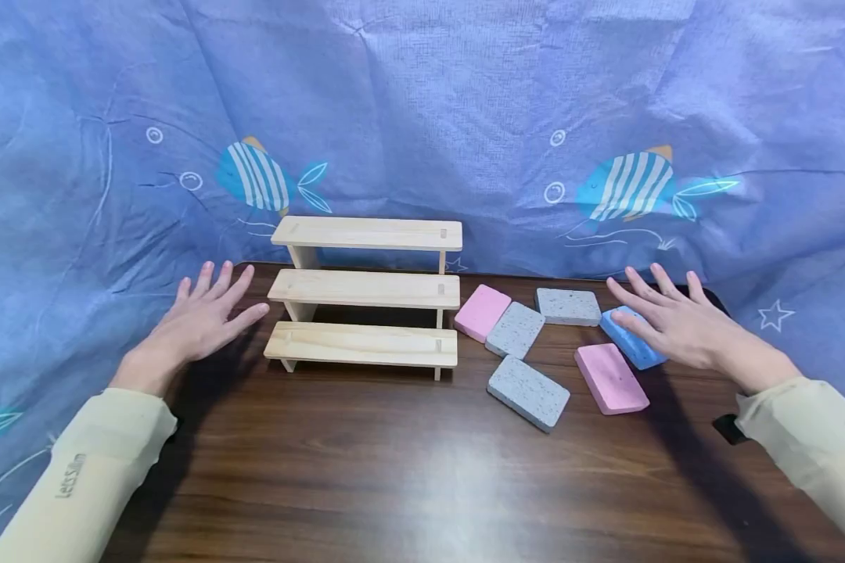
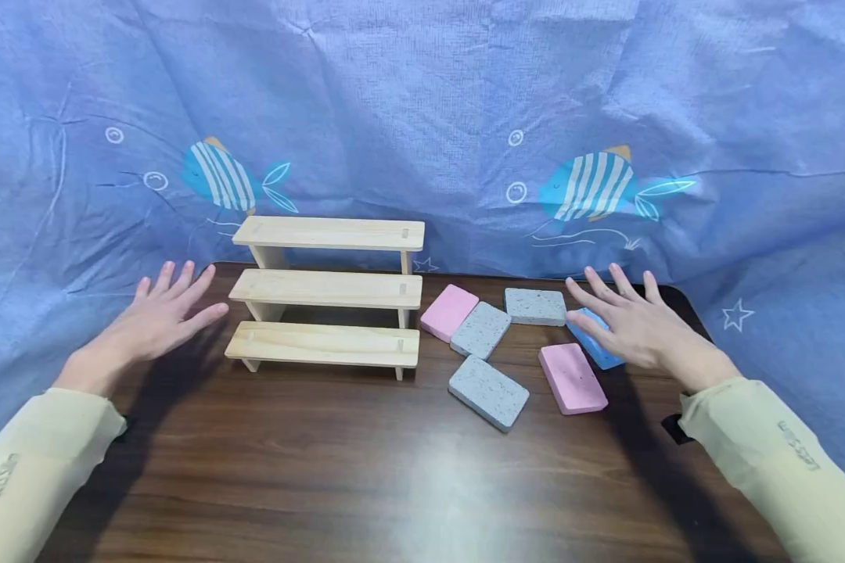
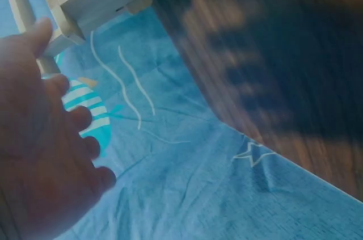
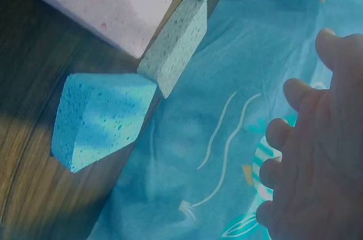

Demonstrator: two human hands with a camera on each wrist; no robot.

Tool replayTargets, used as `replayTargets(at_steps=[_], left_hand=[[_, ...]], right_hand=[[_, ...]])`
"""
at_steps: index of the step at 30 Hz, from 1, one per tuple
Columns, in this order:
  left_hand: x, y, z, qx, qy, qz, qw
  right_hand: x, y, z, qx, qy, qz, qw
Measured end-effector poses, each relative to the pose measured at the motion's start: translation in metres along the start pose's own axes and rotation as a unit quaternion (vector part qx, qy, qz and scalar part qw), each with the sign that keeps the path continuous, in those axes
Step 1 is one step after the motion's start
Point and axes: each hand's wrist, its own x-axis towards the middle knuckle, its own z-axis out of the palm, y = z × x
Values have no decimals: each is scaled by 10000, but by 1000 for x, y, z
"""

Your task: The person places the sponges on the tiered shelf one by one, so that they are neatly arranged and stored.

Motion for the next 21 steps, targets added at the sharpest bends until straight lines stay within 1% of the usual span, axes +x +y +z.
replayTargets(at_steps=[4, 7, 11, 15, 19, 21], left_hand=[[-3, 2, 3, -157, 279, 217, 9993], [-6, 2, 5, -303, 446, 360, 9979], [-10, 0, 9, -505, 491, 481, 9964], [-14, -3, 18, -717, 550, 639, 9939], [-17, -5, 30, -923, 728, 813, 9897], [-18, -6, 36, -1155, 773, 849, 9866]], right_hand=[[-6, -6, 0, 74, 266, -262, 9993], [-10, -9, 4, 268, 525, -514, 9969], [-16, -12, 12, 580, 793, -799, 9919], [-24, -15, 23, 780, 889, -911, 9888], [-31, -16, 38, 697, 840, -897, 9900], [-35, -16, 46, 633, 843, -933, 9900]])
